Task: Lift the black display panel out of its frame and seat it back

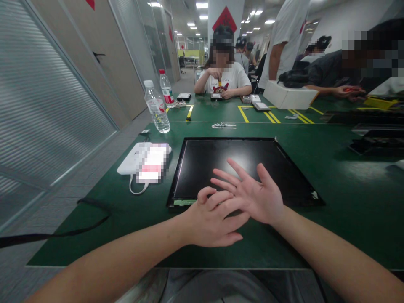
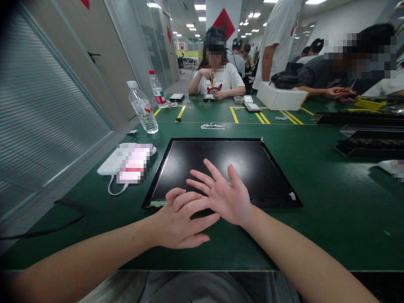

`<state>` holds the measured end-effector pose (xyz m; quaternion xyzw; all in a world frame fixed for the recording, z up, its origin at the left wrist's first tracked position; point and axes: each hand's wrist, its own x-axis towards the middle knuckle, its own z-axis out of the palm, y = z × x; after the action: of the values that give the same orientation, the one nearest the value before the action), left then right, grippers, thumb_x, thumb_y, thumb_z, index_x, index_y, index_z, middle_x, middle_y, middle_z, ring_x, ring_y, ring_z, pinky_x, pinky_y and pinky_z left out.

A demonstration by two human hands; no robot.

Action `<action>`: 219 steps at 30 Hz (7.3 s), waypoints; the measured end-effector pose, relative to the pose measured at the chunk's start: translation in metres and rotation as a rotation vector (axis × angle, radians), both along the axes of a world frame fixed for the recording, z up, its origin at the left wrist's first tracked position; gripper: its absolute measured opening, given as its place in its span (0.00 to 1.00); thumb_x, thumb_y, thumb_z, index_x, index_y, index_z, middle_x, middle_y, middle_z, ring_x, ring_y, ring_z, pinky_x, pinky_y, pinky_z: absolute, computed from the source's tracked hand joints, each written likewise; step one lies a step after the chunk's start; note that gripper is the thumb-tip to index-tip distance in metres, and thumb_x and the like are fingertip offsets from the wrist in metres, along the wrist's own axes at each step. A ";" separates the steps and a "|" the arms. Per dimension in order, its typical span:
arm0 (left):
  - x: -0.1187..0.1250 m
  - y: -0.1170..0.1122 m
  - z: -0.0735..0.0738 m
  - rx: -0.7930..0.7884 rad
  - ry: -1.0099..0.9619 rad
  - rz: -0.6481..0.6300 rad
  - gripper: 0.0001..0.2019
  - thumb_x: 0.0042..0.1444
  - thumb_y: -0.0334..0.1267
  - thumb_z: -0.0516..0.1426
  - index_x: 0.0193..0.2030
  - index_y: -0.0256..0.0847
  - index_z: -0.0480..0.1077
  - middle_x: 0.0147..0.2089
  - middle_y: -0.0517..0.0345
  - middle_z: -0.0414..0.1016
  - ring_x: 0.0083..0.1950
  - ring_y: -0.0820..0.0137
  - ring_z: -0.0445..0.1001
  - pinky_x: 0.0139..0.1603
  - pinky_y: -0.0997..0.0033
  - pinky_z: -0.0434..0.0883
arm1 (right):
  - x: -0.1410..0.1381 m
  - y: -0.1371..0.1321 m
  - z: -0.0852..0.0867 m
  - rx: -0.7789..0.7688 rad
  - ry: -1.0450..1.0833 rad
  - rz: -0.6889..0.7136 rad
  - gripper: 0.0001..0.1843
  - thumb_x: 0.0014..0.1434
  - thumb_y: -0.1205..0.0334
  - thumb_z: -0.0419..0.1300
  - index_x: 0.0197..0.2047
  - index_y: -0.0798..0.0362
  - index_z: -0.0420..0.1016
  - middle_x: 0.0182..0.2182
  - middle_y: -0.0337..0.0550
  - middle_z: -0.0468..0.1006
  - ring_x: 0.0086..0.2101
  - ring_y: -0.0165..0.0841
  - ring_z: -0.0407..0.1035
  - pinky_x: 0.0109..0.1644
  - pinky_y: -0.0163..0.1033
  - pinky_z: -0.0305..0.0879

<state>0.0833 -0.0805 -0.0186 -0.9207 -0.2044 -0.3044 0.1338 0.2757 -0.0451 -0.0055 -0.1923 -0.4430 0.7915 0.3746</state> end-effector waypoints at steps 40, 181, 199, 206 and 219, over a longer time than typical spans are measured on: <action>-0.006 0.014 0.004 -0.001 -0.156 0.271 0.25 0.63 0.46 0.56 0.64 0.40 0.71 0.70 0.39 0.67 0.64 0.48 0.63 0.60 0.48 0.53 | -0.001 -0.005 0.001 -0.258 0.088 0.178 0.48 0.62 0.25 0.31 0.76 0.42 0.48 0.70 0.49 0.60 0.67 0.44 0.55 0.68 0.58 0.49; -0.085 0.088 0.006 -1.581 -1.282 0.415 0.32 0.50 0.28 0.69 0.63 0.41 0.70 0.49 0.47 0.85 0.44 0.56 0.85 0.41 0.64 0.83 | 0.184 0.092 -0.034 0.302 -1.836 -0.781 0.19 0.62 0.53 0.56 0.48 0.54 0.82 0.48 0.53 0.82 0.44 0.44 0.77 0.45 0.43 0.71; -0.087 0.087 0.004 -1.524 -1.263 0.297 0.33 0.50 0.37 0.71 0.64 0.46 0.72 0.58 0.48 0.81 0.54 0.56 0.82 0.49 0.65 0.81 | 0.188 0.094 -0.037 0.306 -1.789 -0.814 0.16 0.59 0.54 0.59 0.45 0.52 0.81 0.45 0.51 0.83 0.43 0.43 0.78 0.45 0.43 0.72; -0.085 0.087 0.006 -1.479 -1.277 0.253 0.34 0.48 0.39 0.72 0.63 0.44 0.73 0.61 0.47 0.79 0.58 0.52 0.80 0.53 0.63 0.79 | 0.187 0.094 -0.039 0.298 -1.795 -0.820 0.20 0.60 0.53 0.58 0.51 0.53 0.80 0.45 0.50 0.83 0.45 0.44 0.77 0.46 0.43 0.71; -0.072 0.076 0.020 -1.358 -1.329 0.109 0.42 0.43 0.42 0.74 0.67 0.43 0.69 0.64 0.46 0.76 0.66 0.48 0.72 0.60 0.57 0.75 | 0.179 0.095 -0.030 0.265 -1.687 -0.890 0.27 0.66 0.49 0.51 0.60 0.55 0.77 0.42 0.51 0.83 0.44 0.44 0.77 0.46 0.41 0.70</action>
<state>0.0115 -0.0042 0.0013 -0.4295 -0.4146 -0.5753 -0.5592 0.4551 0.0498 -0.0356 -0.8048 -0.5388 0.1216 0.2174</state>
